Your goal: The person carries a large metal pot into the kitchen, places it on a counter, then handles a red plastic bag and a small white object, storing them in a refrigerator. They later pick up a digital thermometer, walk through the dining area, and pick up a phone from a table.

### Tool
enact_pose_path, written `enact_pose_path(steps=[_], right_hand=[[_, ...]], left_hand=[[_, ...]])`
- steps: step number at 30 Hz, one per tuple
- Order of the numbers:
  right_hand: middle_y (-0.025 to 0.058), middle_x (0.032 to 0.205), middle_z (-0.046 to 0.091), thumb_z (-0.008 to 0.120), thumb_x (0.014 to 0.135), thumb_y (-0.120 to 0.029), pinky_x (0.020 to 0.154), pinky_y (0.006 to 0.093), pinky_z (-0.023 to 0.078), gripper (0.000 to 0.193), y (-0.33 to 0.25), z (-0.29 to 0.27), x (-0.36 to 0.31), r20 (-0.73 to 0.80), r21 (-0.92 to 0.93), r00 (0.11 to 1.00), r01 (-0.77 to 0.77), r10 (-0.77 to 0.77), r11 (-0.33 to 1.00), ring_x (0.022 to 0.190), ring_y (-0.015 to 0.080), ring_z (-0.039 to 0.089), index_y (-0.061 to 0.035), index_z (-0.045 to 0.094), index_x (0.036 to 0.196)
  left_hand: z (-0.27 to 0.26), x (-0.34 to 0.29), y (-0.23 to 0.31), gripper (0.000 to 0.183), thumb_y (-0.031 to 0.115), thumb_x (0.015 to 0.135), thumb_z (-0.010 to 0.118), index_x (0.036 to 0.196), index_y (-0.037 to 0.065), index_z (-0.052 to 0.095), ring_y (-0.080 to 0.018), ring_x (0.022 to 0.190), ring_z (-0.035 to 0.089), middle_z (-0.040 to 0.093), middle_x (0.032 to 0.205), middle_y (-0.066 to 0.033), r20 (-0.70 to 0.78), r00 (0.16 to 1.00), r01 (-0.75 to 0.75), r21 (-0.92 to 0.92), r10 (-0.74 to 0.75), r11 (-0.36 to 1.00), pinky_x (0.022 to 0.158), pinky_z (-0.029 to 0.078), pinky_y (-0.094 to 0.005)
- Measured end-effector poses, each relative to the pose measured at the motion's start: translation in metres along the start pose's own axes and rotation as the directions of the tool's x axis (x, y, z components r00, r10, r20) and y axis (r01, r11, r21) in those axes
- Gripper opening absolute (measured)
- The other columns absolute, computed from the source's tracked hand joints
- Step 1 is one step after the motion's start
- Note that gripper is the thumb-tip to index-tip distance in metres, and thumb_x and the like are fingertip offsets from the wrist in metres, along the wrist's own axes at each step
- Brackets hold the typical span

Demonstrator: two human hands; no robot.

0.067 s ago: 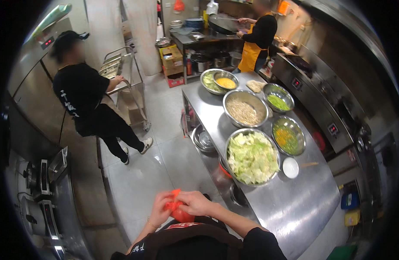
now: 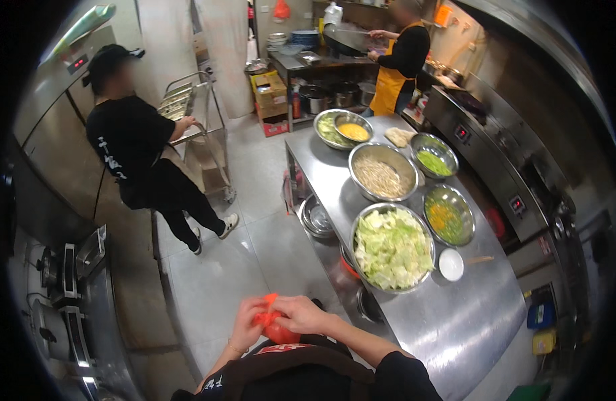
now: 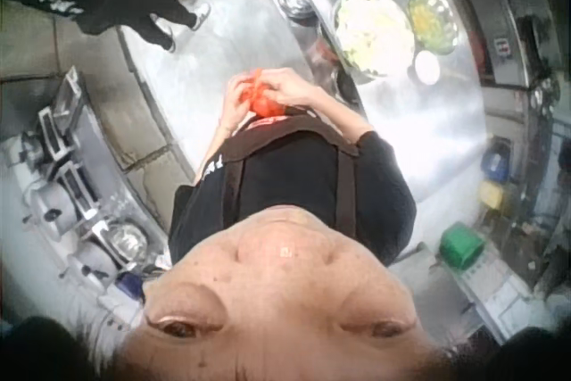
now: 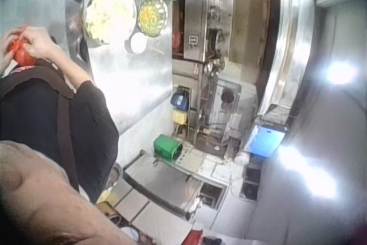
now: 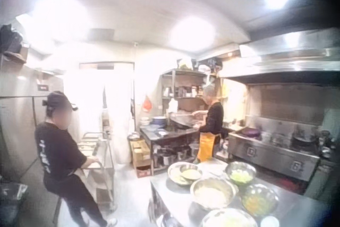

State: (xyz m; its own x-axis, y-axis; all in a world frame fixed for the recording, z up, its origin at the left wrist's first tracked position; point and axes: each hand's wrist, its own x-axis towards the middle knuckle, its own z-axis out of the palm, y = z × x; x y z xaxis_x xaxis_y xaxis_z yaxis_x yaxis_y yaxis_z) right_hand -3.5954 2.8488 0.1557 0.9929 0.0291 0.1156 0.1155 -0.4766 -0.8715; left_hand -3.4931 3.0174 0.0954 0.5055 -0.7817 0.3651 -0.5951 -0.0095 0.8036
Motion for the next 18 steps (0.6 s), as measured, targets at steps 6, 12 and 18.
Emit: enact_pose_path(steps=[6, 12, 18], right_hand=[[0.0092, 0.079, 0.053, 0.060, 0.077, -0.009, 0.058, 0.0297, 0.043, 0.020, 0.023, -0.031, 0.050, 0.017, -0.028, 0.996, 0.091, -0.090, 0.995, 0.063, 0.0214, 0.053, -0.0047, 0.058, 0.097], [0.0084, 0.088, 0.053, 0.058, 0.079, -0.011, 0.063, 0.0280, 0.045, 0.026, 0.050, -0.074, 0.088, 0.047, 0.125, 0.999, -0.003, -0.003, 0.992, 0.069, 0.0182, 0.054, -0.0062, 0.058, 0.105], [0.0080, 0.093, 0.053, 0.058, 0.081, -0.013, 0.066, 0.0260, 0.046, 0.027, 0.076, -0.072, 0.141, 0.137, 0.231, 0.990, -0.071, 0.039, 0.971, 0.073, 0.0148, 0.055, -0.0035, 0.057, 0.107]], left_hand=[[0.003, 0.038, -0.022, 0.022, -0.005, 0.061, 0.053, 0.081, 0.002, 0.058, -0.0284, 0.094, 0.051, 0.059, 0.093, -0.0098, -0.194, 0.975, 0.115, 0.033, -0.106, 0.993, 0.082, 0.040, -0.0366], [0.011, 0.080, -0.045, 0.021, -0.009, 0.063, 0.048, 0.079, 0.000, 0.058, -0.0274, 0.084, 0.055, 0.059, 0.085, -0.0125, -0.335, 0.906, 0.230, -0.118, -0.257, 0.966, 0.078, 0.043, -0.0335], [-0.009, 0.077, -0.079, 0.022, -0.011, 0.061, 0.044, 0.077, -0.002, 0.056, -0.0229, 0.078, 0.054, 0.056, 0.079, -0.0114, -0.547, 0.729, 0.338, -0.236, -0.412, 0.911, 0.074, 0.043, -0.0297]])
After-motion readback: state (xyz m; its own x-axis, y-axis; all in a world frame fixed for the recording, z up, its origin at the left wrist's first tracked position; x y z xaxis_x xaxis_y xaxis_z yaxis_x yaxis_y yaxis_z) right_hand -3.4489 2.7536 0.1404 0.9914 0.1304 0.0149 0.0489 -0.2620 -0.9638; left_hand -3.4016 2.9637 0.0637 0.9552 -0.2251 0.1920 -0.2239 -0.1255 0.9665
